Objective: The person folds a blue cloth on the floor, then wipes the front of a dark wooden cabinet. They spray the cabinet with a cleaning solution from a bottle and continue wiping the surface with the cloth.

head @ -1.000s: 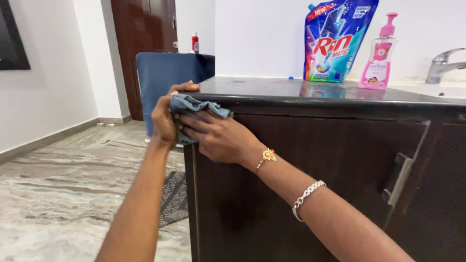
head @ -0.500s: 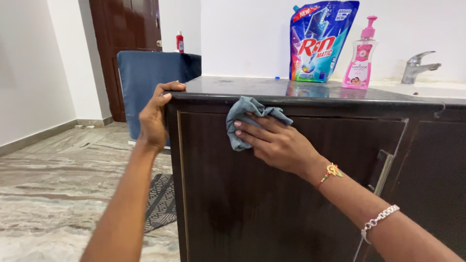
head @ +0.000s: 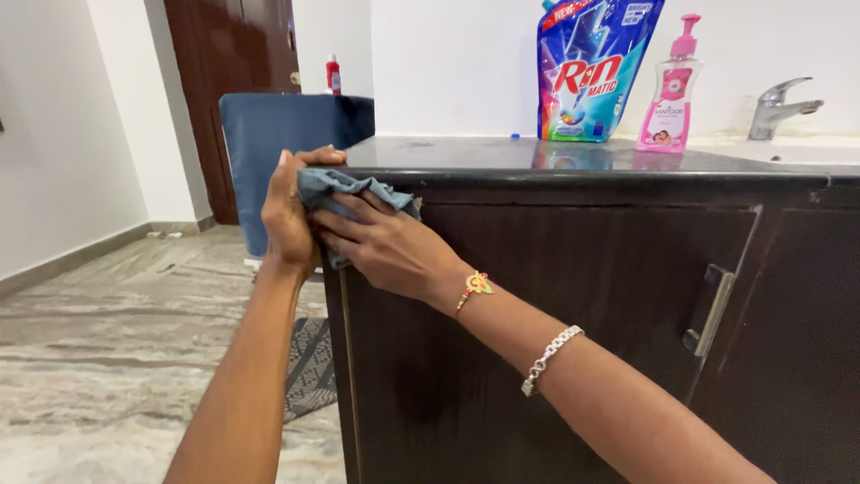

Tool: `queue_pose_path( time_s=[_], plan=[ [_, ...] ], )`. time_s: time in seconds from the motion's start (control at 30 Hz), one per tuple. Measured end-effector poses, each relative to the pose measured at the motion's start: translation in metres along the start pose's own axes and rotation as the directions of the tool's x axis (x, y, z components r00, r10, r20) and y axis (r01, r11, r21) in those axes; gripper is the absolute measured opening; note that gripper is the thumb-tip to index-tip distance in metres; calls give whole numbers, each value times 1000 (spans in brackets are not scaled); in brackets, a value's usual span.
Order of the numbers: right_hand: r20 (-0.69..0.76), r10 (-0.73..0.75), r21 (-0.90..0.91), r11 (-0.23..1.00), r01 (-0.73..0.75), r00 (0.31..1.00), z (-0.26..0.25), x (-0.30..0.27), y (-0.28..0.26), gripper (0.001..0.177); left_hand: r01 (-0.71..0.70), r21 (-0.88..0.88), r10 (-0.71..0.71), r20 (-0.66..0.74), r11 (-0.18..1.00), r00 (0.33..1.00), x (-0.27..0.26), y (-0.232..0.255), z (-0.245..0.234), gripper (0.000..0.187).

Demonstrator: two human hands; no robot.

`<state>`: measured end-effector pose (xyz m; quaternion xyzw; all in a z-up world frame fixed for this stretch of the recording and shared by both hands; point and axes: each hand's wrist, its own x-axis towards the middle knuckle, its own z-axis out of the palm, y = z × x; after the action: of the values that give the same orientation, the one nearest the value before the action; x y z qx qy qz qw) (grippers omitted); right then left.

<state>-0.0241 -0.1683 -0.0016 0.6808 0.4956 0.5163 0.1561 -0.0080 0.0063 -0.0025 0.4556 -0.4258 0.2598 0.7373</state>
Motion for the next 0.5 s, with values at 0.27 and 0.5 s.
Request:
queue_pose_path(
  time_s=[0.27,0.5],
  plan=[
    [-36,-148,-80,986,145,988,-5,-6,15,41,48,39,-48,17,998,999,-2,7,-2,65],
    [18,-137,-54,989,138,990,-36,-58,49,55,79,86,-78,-25,993,997,2,8,1,67]
  ],
)
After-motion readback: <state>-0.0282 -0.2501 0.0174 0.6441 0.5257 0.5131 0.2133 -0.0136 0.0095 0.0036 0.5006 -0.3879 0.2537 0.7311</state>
